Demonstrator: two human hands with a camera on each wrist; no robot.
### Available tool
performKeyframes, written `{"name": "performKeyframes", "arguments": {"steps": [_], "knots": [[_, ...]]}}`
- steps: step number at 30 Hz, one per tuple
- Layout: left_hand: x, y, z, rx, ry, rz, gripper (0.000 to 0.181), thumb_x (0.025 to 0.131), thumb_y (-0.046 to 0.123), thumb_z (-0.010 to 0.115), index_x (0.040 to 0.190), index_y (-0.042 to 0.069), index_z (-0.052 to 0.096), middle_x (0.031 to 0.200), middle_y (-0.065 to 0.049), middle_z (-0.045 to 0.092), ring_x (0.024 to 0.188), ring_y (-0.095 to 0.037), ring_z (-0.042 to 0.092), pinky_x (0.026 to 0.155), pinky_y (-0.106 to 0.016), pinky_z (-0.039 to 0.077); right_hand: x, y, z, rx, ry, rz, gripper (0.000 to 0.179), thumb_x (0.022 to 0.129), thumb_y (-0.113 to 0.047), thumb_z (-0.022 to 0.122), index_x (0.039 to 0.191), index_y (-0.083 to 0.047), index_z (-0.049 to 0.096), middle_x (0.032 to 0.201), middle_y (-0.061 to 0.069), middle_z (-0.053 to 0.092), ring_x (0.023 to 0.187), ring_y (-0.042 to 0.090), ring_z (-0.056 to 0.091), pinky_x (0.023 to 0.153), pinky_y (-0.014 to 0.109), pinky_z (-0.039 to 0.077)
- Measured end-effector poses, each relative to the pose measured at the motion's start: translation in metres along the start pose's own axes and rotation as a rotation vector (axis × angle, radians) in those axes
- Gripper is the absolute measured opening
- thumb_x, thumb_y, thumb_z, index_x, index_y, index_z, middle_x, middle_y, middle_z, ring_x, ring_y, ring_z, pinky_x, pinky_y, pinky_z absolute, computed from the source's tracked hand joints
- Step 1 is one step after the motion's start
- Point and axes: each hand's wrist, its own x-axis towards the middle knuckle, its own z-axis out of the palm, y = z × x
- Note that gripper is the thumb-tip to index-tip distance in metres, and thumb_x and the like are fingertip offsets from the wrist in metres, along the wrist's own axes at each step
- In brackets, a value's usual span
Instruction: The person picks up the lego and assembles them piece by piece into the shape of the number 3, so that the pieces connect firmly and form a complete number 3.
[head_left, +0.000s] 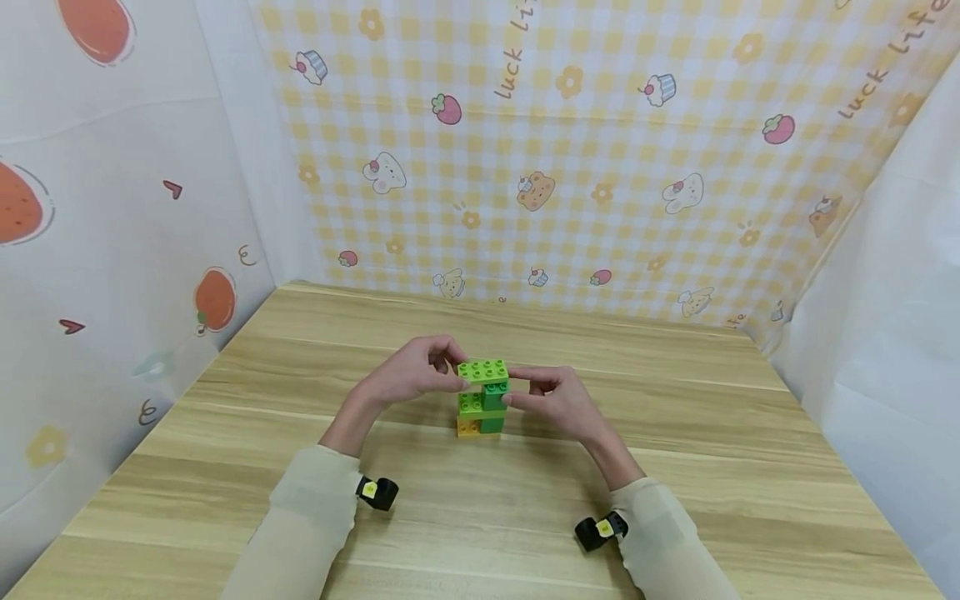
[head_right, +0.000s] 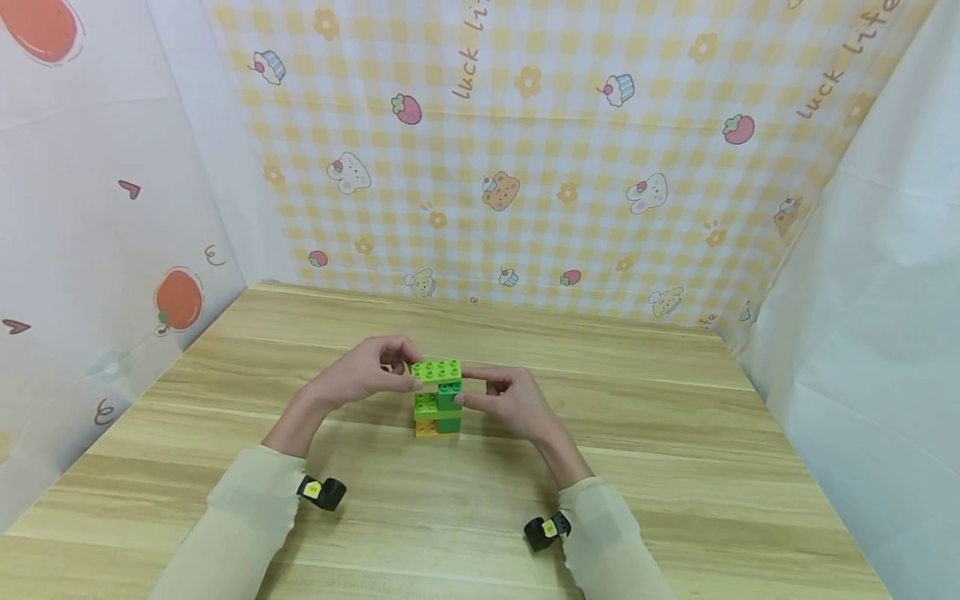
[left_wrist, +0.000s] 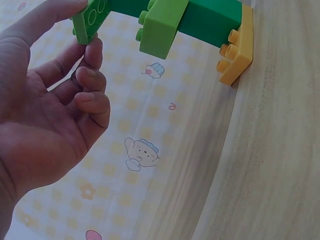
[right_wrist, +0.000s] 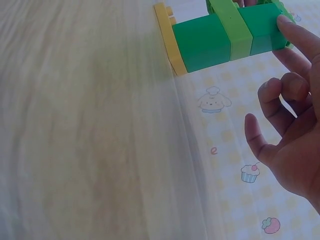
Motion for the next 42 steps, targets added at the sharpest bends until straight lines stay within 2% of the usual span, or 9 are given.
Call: {"name": "performKeyframes", "arguments": {"steps": [12, 21, 42], "knots": [[-0.0009, 0.0003, 0.0011, -0.011, -0.023, 0.004, 0.027, 0.089, 0.014, 0.081, 0.110, 0.005, 0.067, 0.097, -0.004, 0.060, 0.087, -0.022, 0.051, 0.073, -0.029, 0.044, 0.0003, -0.0008, 0.0012, 0.040, -0.011, -0.041, 0.042, 0.092, -0.019, 0.083, 0.132, -0.011, 0.075, 0.063, 0.001, 0.049, 0.056, 0.010, 0.039, 0.055, 0.023, 0.032], [-0.0005, 0.0018, 0.0023, -0.029, -0.041, 0.011, 0.027, 0.087, 0.012, 0.080, 0.109, 0.005, 0.066, 0.096, -0.005, 0.060, 0.086, -0.022, 0.050, 0.073, -0.028, 0.043, -0.0017, -0.0051, -0.0003, 0.134, -0.001, -0.047, 0.045, 0.094, -0.012, 0.079, 0.138, -0.008, 0.070, 0.061, -0.004, 0.049, 0.056, 0.008, 0.042, 0.055, 0.023, 0.037], [-0.0007, -0.0013, 0.0016, -0.046, -0.090, 0.019, 0.025, 0.088, 0.012, 0.079, 0.108, 0.005, 0.066, 0.096, -0.004, 0.061, 0.085, -0.022, 0.051, 0.074, -0.028, 0.044, -0.0005, -0.0051, 0.0024, 0.120, 0.006, -0.080, 0.037, 0.095, -0.014, 0.078, 0.131, -0.006, 0.074, 0.060, -0.004, 0.050, 0.056, 0.008, 0.044, 0.054, 0.024, 0.039]]}}
